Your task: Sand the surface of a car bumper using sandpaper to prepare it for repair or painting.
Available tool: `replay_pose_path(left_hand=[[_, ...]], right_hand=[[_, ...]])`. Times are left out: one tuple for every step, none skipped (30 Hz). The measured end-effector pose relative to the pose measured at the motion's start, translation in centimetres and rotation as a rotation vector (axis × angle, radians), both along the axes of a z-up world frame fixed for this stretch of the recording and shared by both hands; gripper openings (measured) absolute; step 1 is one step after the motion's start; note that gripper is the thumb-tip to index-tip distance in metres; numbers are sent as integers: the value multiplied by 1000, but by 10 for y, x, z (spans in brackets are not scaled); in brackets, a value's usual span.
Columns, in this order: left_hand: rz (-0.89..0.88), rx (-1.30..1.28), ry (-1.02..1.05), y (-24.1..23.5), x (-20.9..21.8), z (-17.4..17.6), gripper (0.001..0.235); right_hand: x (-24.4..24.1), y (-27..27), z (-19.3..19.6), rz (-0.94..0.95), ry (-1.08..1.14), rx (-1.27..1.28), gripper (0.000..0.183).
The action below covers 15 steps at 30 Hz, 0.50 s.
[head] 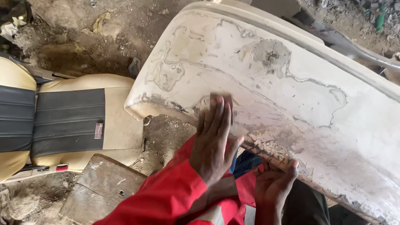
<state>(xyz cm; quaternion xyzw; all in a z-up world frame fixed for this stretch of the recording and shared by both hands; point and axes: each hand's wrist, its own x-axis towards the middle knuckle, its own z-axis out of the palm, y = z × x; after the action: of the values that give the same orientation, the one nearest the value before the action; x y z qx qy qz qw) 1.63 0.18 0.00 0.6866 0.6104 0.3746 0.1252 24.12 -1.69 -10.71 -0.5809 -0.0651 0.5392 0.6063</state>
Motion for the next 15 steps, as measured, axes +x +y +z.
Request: replay_pose_path(left_hand=[[-2, 7, 0, -14, 2, -2, 79], [-35, -5, 13, -24, 4, -4, 78], [-68, -16, 26, -34, 7, -7, 78], [-78, -22, 24, -26, 5, -3, 78], [-53, -26, 53, -18, 3, 1, 77], [-21, -38, 78, -14, 3, 4, 76], [-24, -52, 73, -4, 4, 3, 76], [19, -2, 86, 8, 1, 2, 78], [63, 48, 99, 20, -3, 2, 80], [63, 55, 100, 16, -2, 2, 80], [48, 41, 58, 12, -1, 3, 81], [28, 27, 15, 11, 1, 4, 81], [23, 34, 14, -5, 5, 3, 81], [-18, 2, 13, -17, 9, 1, 78], [-59, -30, 13, -29, 13, -2, 76]], right_hand=[[-1, -3, 0, -2, 0, 7, 68], [-2, -4, 0, 25, 12, 44, 66], [-1, -4, -1, 52, 23, 81, 65], [-2, -3, -1, 41, 21, 75, 65], [-2, -2, -3, 47, 39, 78, 66], [0, -4, -4, 59, 53, 74, 67], [3, -8, -3, 56, 48, 60, 67], [2, -6, -3, 49, 49, 51, 68], [0, -5, -2, 41, 50, 43, 70], [1, -5, -6, 41, 51, 49, 70], [2, -5, -10, 37, 32, 45, 67], [4, -4, -12, 27, 12, 42, 65], [4, -9, -12, 22, 12, 49, 65], [4, -8, -13, 13, -7, 45, 64], [4, -8, -15, 4, -26, 40, 64]])
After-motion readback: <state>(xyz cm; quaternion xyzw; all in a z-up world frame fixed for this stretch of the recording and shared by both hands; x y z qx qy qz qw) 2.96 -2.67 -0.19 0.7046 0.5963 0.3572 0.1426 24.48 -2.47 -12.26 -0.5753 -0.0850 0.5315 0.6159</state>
